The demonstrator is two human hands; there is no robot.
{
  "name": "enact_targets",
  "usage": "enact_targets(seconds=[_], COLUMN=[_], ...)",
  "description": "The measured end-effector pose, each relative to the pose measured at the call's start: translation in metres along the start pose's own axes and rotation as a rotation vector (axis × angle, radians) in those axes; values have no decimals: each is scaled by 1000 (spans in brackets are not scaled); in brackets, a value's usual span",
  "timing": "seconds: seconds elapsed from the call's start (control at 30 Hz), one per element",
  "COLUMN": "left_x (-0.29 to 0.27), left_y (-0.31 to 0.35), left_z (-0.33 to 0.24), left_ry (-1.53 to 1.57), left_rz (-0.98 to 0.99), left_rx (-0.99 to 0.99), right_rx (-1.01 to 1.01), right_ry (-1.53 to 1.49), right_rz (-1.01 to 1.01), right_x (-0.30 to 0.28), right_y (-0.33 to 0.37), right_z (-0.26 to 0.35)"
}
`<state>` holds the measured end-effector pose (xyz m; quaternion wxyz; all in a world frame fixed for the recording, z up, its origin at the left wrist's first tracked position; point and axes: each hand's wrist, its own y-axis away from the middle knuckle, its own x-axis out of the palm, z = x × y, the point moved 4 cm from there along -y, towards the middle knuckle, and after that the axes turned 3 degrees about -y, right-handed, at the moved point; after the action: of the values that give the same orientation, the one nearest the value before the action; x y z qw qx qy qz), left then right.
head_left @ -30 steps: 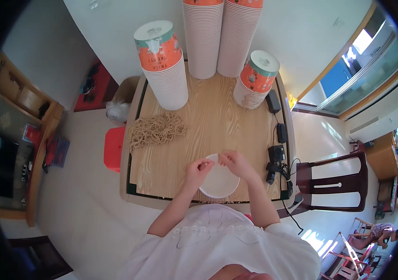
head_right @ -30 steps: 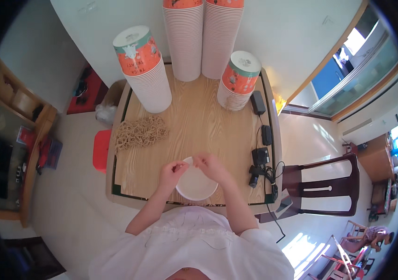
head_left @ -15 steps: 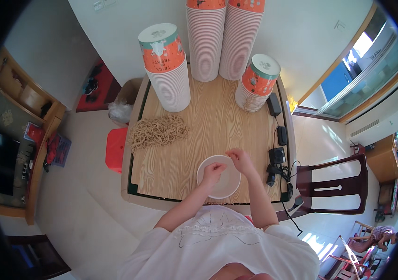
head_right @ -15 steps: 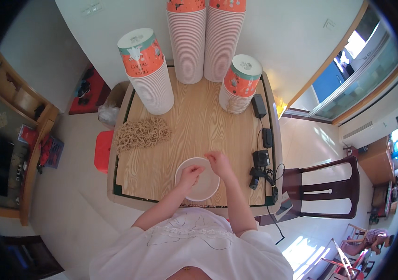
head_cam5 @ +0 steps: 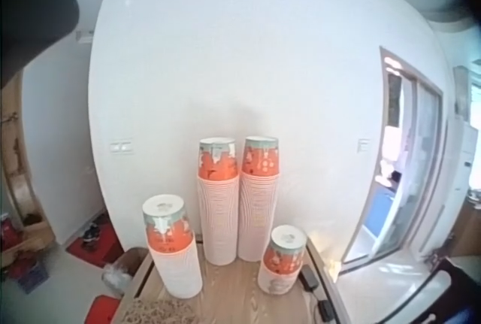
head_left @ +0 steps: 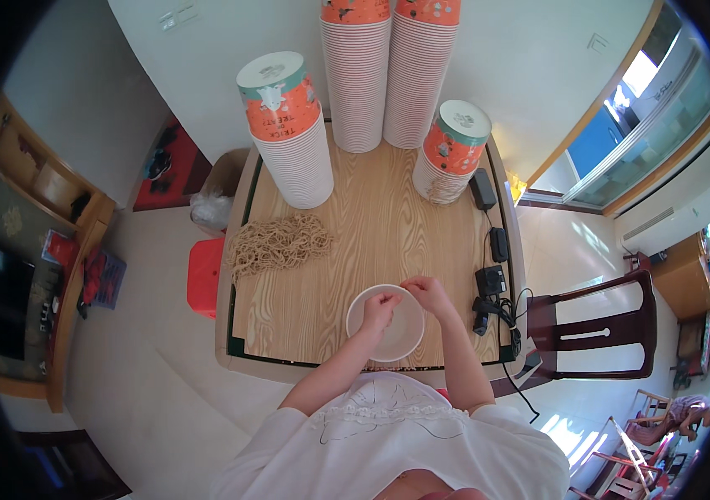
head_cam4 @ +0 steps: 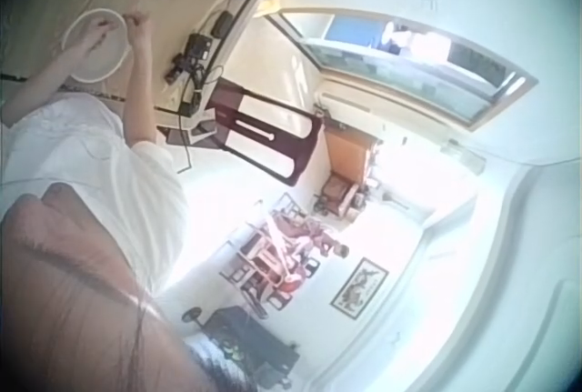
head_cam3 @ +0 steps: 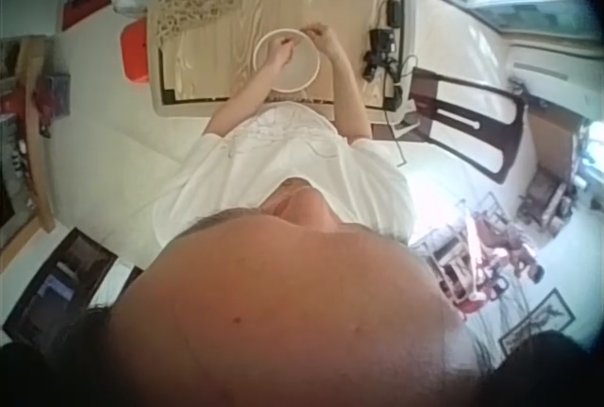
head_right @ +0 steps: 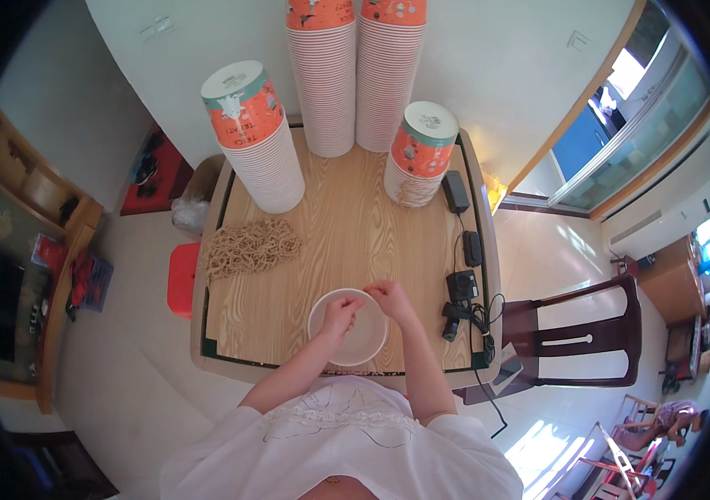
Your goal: Sorting rubber bands from a pile into a white bowl on a wooden table.
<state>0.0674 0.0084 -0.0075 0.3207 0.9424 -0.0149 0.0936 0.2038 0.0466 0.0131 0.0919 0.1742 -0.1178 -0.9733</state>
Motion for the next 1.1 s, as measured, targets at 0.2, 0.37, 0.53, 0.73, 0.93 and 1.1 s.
enact_targets(seconds=[0.2, 0.37, 0.53, 0.73, 0.93, 1.1], left_x=[-1, -2, -1, 0, 0, 0], left_y=[-3, -5, -5, -3, -4, -4], left_z=[2, 7, 6, 3, 4, 6], left_ry=[31, 38, 47, 33, 33, 28], left_rz=[-5, -9, 2, -13, 11, 1], left_rx=[6, 25, 19, 13, 17, 13], right_rx=[58, 72, 66, 100, 92, 91], right_ry=[-50, -68, -62, -62, -134, -77], right_rz=[58, 62, 77, 113, 187, 206], right_x=[-1, 0, 1, -2, -4, -4], right_y=[3, 0, -1, -1, 1, 2], right_z=[8, 3, 3, -4, -5, -1])
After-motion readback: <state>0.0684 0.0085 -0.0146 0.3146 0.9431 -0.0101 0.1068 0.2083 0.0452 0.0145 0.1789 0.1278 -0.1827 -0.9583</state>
